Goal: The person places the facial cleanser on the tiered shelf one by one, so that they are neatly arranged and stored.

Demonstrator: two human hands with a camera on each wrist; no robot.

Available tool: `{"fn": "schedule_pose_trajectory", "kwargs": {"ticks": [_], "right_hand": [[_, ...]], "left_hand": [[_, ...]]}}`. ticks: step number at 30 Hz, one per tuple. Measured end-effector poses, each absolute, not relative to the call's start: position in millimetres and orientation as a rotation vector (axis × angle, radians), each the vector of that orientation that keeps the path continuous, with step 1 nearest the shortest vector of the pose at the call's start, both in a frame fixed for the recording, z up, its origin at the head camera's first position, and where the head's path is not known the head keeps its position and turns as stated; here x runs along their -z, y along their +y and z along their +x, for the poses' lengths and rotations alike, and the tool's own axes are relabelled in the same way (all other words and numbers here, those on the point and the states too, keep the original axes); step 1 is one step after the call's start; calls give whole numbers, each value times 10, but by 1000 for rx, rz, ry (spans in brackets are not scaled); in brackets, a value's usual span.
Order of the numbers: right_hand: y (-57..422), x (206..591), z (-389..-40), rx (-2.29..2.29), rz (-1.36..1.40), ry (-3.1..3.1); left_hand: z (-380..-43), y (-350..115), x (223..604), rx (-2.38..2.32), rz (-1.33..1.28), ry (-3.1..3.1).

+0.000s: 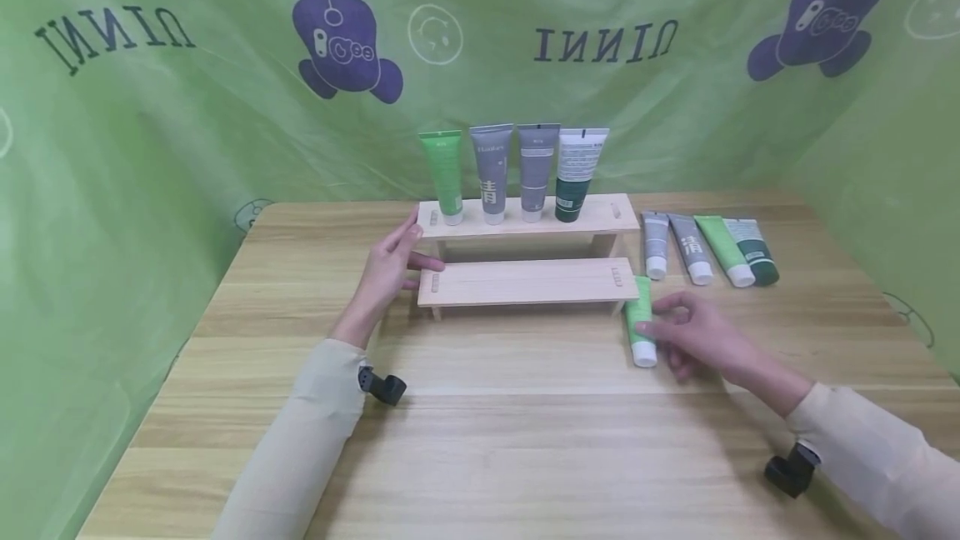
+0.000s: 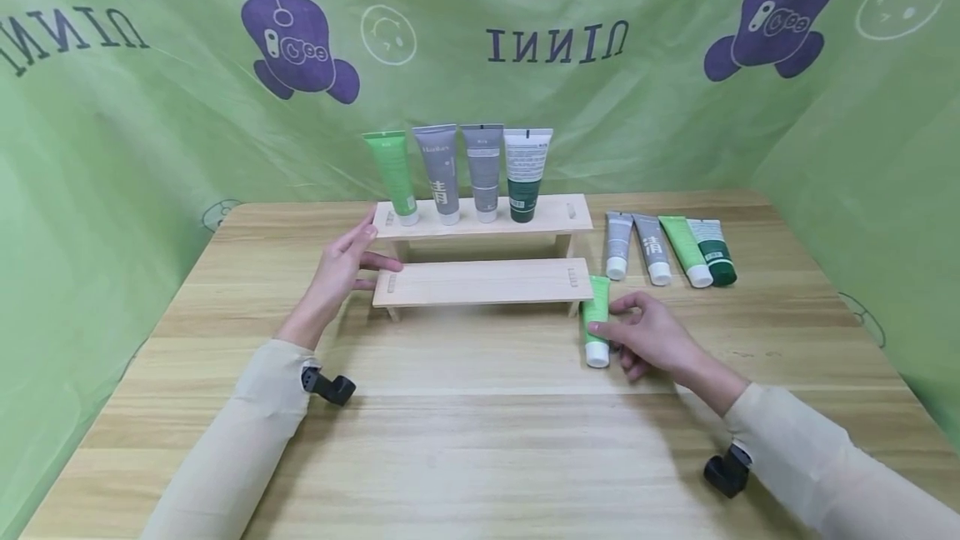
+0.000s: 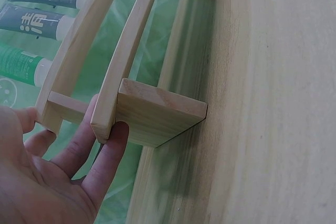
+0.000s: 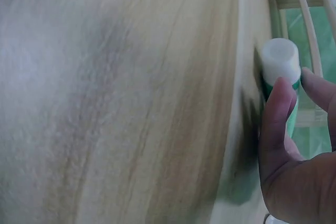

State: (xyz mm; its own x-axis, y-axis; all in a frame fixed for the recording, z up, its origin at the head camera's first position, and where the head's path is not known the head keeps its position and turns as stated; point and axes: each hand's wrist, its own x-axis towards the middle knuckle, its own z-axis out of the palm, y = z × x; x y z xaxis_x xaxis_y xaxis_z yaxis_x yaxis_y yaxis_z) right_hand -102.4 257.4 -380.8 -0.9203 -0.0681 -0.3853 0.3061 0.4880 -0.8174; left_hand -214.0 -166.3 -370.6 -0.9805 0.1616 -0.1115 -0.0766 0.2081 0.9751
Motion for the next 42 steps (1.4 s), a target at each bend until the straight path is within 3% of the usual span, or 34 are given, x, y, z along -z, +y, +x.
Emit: {"fn": "schedule_pose_trajectory", "kwargs": {"ticks": [16, 42], "right_hand": [[2512, 3795, -1152, 1073, 187, 2460], [2610, 3755, -967, 1141, 159, 2503]], "left_hand": [[-2143, -1667, 3703, -1868, 84, 2289], [-2149, -1663, 3717, -1861, 89, 2288]]}}
